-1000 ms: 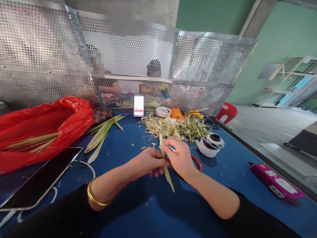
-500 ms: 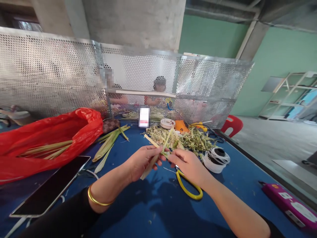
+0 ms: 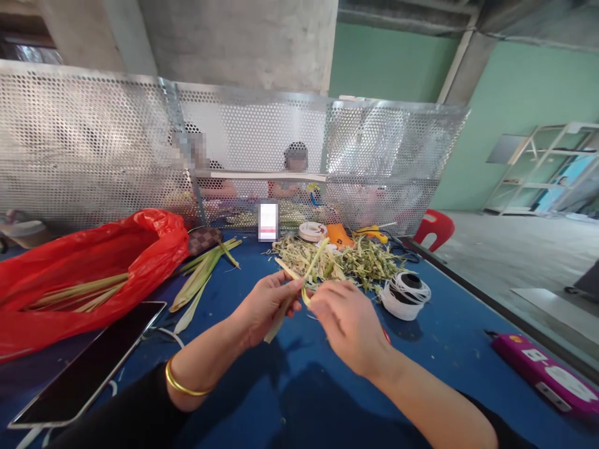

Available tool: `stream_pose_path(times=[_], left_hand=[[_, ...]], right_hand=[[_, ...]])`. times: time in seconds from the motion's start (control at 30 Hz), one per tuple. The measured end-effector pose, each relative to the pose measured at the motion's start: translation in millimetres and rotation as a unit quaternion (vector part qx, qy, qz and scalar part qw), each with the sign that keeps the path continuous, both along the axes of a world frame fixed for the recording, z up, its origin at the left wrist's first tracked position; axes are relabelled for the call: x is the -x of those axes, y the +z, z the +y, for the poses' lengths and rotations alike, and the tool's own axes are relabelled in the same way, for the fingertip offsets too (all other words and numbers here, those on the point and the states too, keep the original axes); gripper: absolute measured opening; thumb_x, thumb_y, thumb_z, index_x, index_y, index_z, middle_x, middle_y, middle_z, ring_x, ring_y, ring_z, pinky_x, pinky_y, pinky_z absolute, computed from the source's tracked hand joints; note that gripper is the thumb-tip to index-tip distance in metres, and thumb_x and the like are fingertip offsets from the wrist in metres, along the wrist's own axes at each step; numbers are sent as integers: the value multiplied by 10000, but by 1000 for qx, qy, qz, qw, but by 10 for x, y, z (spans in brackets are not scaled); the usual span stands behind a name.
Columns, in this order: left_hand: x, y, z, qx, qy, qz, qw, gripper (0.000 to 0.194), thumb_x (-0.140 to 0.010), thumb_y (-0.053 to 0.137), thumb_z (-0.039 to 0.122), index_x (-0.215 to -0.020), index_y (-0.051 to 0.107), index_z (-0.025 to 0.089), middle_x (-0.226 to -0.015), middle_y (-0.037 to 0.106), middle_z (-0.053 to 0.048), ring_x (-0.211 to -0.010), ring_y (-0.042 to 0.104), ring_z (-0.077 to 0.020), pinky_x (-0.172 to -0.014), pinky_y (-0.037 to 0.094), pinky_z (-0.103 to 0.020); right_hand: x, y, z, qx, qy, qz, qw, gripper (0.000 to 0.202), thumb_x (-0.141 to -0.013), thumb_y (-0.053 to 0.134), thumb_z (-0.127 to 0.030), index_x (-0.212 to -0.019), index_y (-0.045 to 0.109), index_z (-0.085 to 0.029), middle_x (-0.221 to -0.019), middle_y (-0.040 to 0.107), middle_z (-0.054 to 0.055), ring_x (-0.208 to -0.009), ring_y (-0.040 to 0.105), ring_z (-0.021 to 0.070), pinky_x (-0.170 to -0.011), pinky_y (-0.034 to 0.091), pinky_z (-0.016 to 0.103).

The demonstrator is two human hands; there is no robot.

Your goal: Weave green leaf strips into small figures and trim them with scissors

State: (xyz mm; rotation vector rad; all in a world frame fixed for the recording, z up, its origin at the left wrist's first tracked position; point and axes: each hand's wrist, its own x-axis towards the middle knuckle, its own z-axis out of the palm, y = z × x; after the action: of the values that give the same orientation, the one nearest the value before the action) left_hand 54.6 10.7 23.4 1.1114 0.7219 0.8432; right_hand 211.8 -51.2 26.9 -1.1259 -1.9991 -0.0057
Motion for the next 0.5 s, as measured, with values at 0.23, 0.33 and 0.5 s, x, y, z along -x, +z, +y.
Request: stream_pose_path(times=[0.23, 0.33, 0.5], left_hand=[[89, 66, 19, 63, -92, -60, 992, 150, -788, 660, 255, -864, 577, 156, -676, 581, 8, -486, 512, -49, -469, 421, -155], [91, 46, 11, 82, -123, -61, 987, 176, -794, 651, 267, -917, 590, 157, -686, 583, 1, -467, 512, -50, -447, 427, -152], [67, 56, -43, 129, -108, -61, 984, 261, -783, 656, 334, -979, 603, 169, -734, 612, -12, -470, 527, -65, -429, 451, -171]], right_hand=[[-246, 128, 201, 125, 39, 140, 981, 140, -851, 574, -331, -922, 667, -254, -942, 679, 32, -879, 602, 208, -698, 433, 296], [-223, 111, 232, 163, 105, 113, 975, 160, -868, 553, -305, -795, 691, -269, -746, 689, -14, -734, 612, 172, -844, 405, 355], [-229, 65, 241, 80, 74, 43, 993, 169, -875, 538, -220, -748, 647, -246, -715, 682, -21, -701, 609, 156, -983, 284, 412]])
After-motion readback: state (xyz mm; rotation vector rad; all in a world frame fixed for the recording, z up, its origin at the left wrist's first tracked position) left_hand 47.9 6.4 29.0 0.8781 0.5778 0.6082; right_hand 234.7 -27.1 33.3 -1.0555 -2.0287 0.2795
